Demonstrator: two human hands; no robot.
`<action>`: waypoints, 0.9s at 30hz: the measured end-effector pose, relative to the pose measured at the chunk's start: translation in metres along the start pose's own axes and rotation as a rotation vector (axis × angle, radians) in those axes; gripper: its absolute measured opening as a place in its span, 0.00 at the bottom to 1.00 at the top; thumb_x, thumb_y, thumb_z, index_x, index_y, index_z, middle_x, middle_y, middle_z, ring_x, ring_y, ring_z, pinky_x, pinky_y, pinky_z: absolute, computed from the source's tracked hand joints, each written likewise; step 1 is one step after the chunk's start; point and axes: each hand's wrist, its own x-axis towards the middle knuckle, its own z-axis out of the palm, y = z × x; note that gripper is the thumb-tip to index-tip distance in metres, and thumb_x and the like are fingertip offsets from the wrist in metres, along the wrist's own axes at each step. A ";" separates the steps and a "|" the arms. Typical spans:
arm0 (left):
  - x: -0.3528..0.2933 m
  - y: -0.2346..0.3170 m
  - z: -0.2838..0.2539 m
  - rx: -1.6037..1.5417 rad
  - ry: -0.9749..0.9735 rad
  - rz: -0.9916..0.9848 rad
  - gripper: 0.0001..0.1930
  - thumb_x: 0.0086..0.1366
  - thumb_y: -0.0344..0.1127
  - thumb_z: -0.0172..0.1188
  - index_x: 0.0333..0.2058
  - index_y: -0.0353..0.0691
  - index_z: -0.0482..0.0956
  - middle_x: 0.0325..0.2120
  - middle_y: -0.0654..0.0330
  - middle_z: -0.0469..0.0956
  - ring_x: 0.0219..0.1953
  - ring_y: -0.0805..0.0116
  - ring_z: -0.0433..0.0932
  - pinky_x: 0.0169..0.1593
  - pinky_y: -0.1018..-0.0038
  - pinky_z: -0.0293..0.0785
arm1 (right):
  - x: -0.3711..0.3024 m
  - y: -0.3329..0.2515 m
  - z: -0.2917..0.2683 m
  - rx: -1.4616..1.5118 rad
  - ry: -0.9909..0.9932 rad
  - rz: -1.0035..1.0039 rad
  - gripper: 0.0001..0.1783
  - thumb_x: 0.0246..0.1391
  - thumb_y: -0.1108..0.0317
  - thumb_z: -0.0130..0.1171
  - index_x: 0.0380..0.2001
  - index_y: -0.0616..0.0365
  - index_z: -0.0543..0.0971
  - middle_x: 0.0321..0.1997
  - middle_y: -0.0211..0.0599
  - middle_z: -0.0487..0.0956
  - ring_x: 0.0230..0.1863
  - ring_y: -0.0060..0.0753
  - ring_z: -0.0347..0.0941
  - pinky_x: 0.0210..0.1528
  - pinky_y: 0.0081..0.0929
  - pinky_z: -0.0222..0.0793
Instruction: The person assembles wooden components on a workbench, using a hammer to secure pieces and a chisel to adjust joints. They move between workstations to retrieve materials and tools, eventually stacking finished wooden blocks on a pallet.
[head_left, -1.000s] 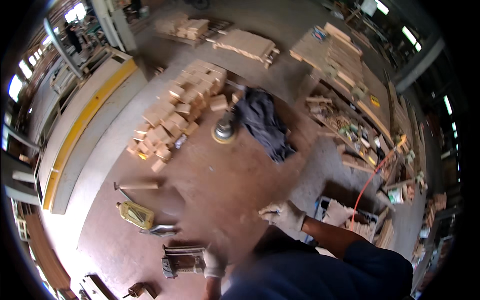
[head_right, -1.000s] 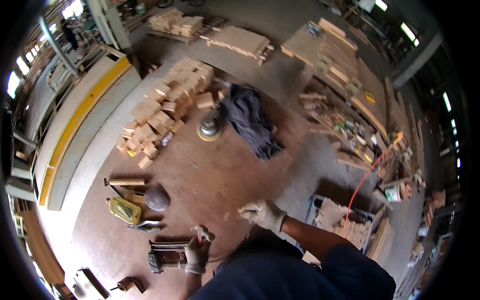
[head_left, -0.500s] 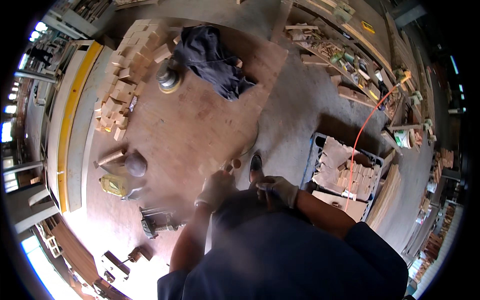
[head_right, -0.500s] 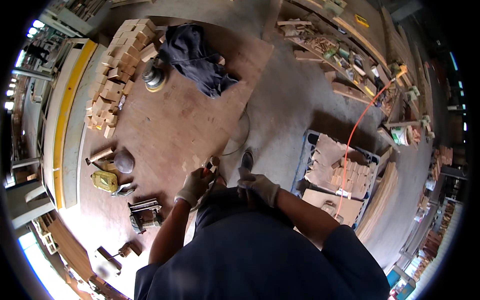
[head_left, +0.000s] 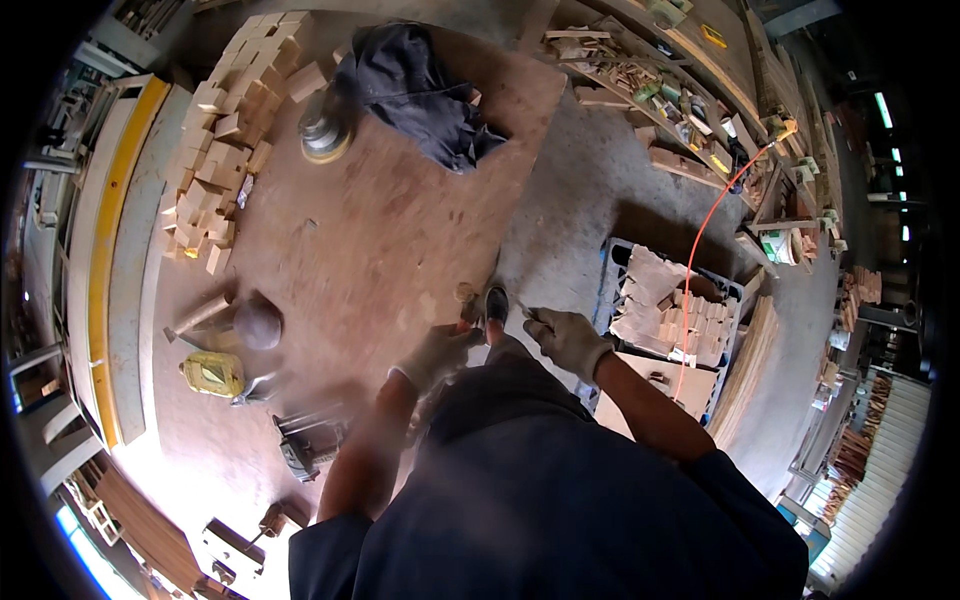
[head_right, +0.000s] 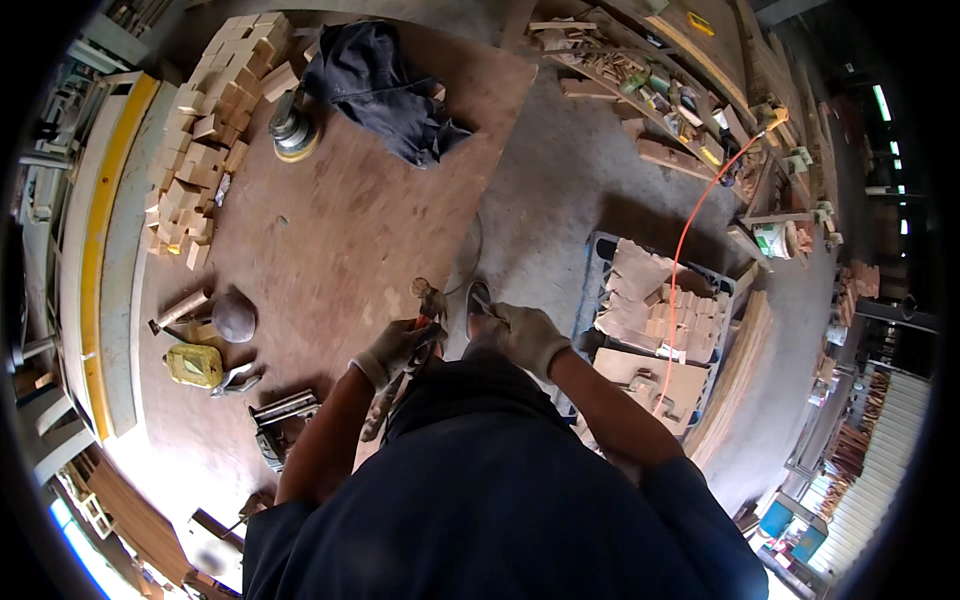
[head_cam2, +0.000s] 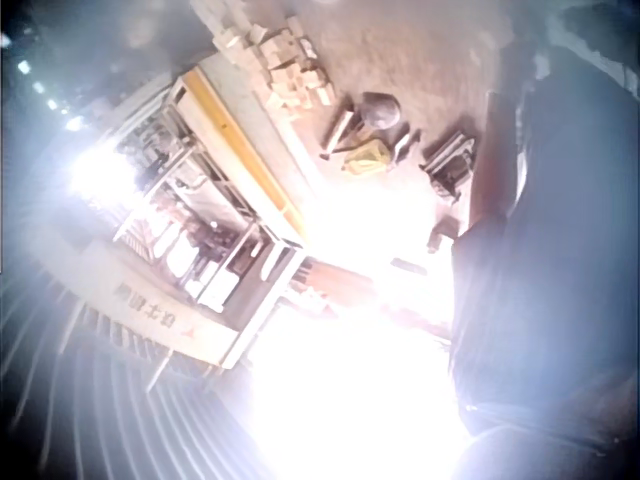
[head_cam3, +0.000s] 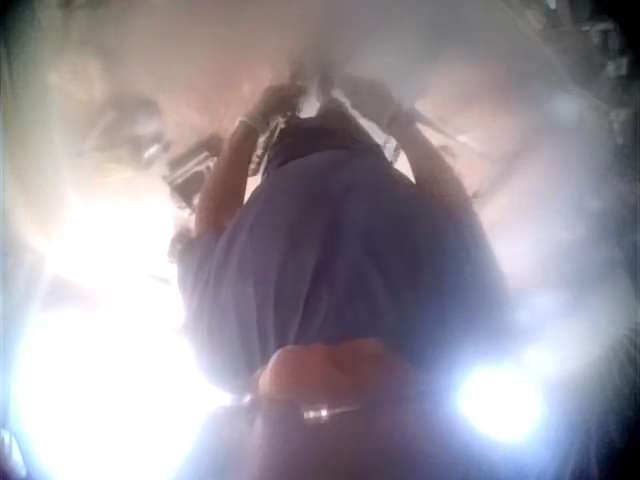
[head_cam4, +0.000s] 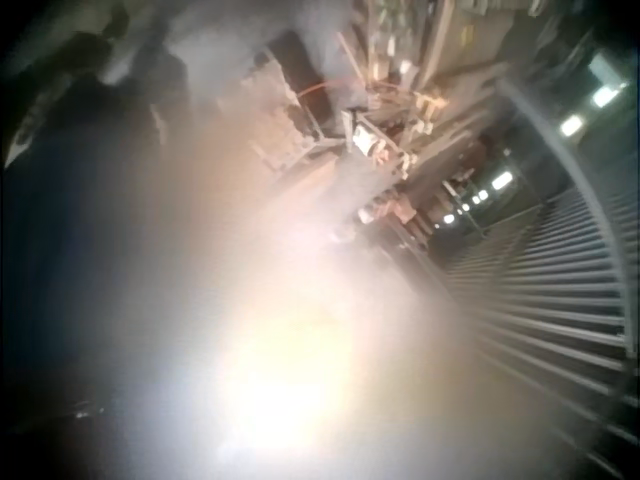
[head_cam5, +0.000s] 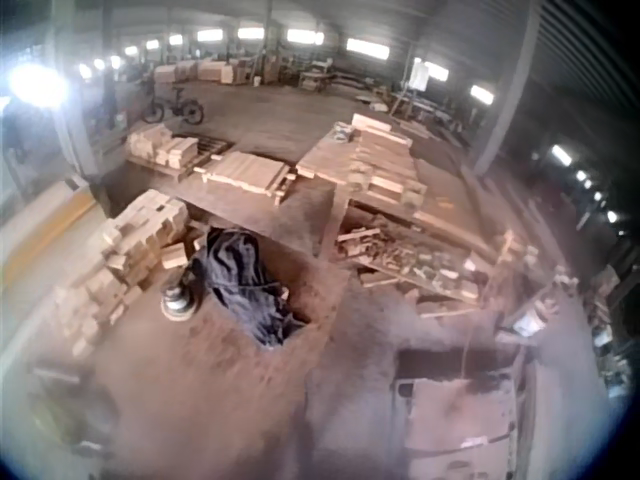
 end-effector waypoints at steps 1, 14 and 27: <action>0.001 -0.007 -0.010 -0.002 -0.043 -0.029 0.15 0.75 0.47 0.65 0.37 0.39 0.82 0.22 0.69 0.74 0.21 0.77 0.69 0.26 0.77 0.63 | 0.001 -0.006 0.000 -0.076 0.023 -0.036 0.24 0.71 0.54 0.55 0.56 0.64 0.80 0.40 0.54 0.86 0.44 0.52 0.84 0.49 0.42 0.77; -0.005 0.034 -0.066 0.823 0.041 0.154 0.36 0.68 0.51 0.67 0.68 0.38 0.67 0.59 0.46 0.78 0.59 0.49 0.79 0.62 0.61 0.74 | 0.040 -0.074 -0.022 -0.371 -0.071 -0.177 0.25 0.67 0.63 0.57 0.64 0.61 0.78 0.60 0.58 0.82 0.61 0.52 0.80 0.64 0.40 0.75; 0.008 0.098 -0.087 1.402 0.462 0.702 0.09 0.63 0.35 0.63 0.41 0.42 0.87 0.46 0.55 0.85 0.57 0.50 0.79 0.63 0.56 0.74 | 0.054 -0.055 -0.001 -0.098 -0.051 -0.096 0.21 0.68 0.61 0.56 0.59 0.57 0.82 0.56 0.52 0.84 0.59 0.51 0.81 0.63 0.40 0.75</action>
